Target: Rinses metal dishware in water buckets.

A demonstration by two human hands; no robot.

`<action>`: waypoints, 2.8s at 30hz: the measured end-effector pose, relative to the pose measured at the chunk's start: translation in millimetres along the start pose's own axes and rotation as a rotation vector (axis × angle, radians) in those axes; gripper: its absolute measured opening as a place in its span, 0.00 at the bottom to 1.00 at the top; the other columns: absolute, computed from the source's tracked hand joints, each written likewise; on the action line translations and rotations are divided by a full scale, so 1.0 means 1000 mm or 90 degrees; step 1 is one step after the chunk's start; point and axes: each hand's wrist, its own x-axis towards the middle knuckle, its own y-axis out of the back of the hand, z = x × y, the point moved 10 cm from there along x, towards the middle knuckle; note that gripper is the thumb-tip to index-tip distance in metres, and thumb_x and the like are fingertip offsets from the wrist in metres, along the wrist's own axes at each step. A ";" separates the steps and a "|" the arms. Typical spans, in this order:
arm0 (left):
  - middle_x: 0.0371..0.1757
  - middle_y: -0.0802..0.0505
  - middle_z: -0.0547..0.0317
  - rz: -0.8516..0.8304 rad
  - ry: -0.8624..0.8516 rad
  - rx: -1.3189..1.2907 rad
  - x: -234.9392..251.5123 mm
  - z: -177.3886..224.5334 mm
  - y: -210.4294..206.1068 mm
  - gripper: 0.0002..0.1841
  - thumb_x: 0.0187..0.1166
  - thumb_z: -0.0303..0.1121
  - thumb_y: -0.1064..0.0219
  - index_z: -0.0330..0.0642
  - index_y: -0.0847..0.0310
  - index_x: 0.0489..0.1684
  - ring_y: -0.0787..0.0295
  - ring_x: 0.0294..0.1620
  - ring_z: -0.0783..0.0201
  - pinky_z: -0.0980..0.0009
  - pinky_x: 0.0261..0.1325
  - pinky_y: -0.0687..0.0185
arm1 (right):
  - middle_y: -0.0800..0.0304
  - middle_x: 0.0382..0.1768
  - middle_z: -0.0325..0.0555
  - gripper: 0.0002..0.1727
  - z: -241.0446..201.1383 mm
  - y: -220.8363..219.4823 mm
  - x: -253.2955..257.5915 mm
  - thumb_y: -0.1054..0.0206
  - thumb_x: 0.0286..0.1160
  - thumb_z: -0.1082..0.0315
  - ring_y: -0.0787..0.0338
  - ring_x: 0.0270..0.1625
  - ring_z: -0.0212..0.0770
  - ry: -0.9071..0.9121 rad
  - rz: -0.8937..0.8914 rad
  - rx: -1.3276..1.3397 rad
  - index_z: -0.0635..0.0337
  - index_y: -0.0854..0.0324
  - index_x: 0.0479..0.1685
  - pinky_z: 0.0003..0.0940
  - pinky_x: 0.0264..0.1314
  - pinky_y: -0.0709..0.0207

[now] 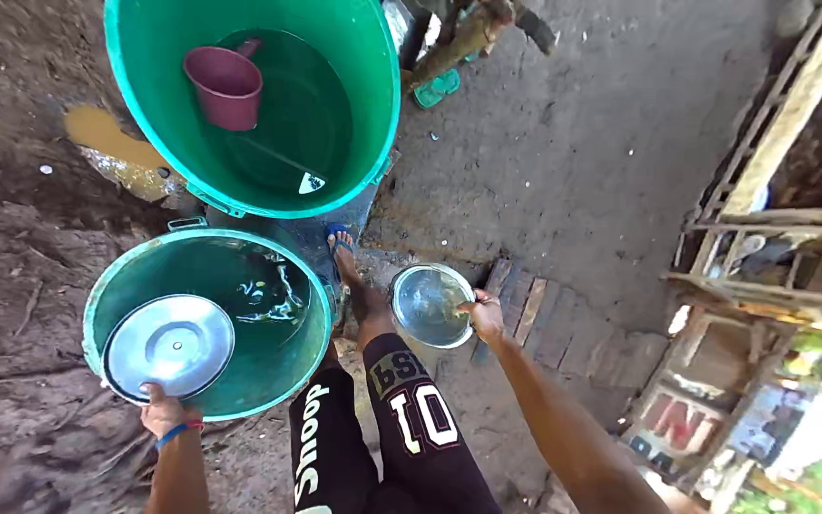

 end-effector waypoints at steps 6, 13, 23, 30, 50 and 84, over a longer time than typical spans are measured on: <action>0.68 0.13 0.45 0.043 -0.008 0.001 0.006 0.003 0.001 0.27 0.92 0.46 0.46 0.32 0.31 0.78 0.13 0.65 0.66 0.64 0.72 0.19 | 0.09 0.35 0.56 0.15 -0.117 -0.087 0.024 0.24 0.58 0.59 0.09 0.44 0.61 0.175 -0.175 -0.591 0.59 0.13 0.37 0.68 0.48 0.22; 0.69 0.15 0.42 0.081 0.004 -0.029 0.016 -0.004 0.006 0.31 0.89 0.43 0.40 0.29 0.39 0.82 0.13 0.66 0.63 0.63 0.72 0.18 | 0.06 0.49 0.52 0.16 -0.160 -0.177 0.001 0.28 0.65 0.58 0.07 0.54 0.58 0.301 -0.323 -0.794 0.57 0.11 0.47 0.66 0.55 0.19; 0.62 0.11 0.44 0.143 0.037 0.008 0.005 0.004 0.010 0.25 0.91 0.45 0.43 0.29 0.24 0.70 0.13 0.61 0.66 0.65 0.70 0.20 | 0.09 0.43 0.59 0.18 -0.163 -0.124 0.086 0.22 0.54 0.68 0.10 0.49 0.59 0.181 -0.259 -0.585 0.62 0.13 0.46 0.67 0.53 0.20; 0.57 0.09 0.43 0.177 0.050 -0.008 -0.001 0.002 0.020 0.25 0.89 0.47 0.40 0.29 0.20 0.65 0.11 0.56 0.63 0.62 0.67 0.19 | 0.08 0.39 0.57 0.22 -0.113 -0.018 0.078 0.23 0.46 0.83 0.09 0.40 0.51 0.075 -0.051 -0.205 0.66 0.13 0.48 0.56 0.41 0.15; 0.38 0.13 0.57 0.186 0.059 -0.090 -0.011 -0.009 0.019 0.25 0.89 0.52 0.41 0.33 0.20 0.54 0.15 0.36 0.70 0.65 0.47 0.15 | 0.09 0.51 0.65 0.25 -0.032 -0.100 0.015 0.26 0.74 0.54 0.10 0.58 0.65 0.041 -0.269 -0.596 0.65 0.17 0.61 0.66 0.66 0.21; 0.71 0.17 0.26 0.115 0.408 0.025 -0.132 -0.055 -0.093 0.31 0.80 0.26 0.38 0.30 0.39 0.85 0.16 0.70 0.34 0.37 0.69 0.20 | 0.06 0.41 0.56 0.09 -0.287 -0.517 -0.183 0.30 0.65 0.70 0.06 0.49 0.56 0.642 -0.458 -0.592 0.65 0.12 0.42 0.58 0.53 0.15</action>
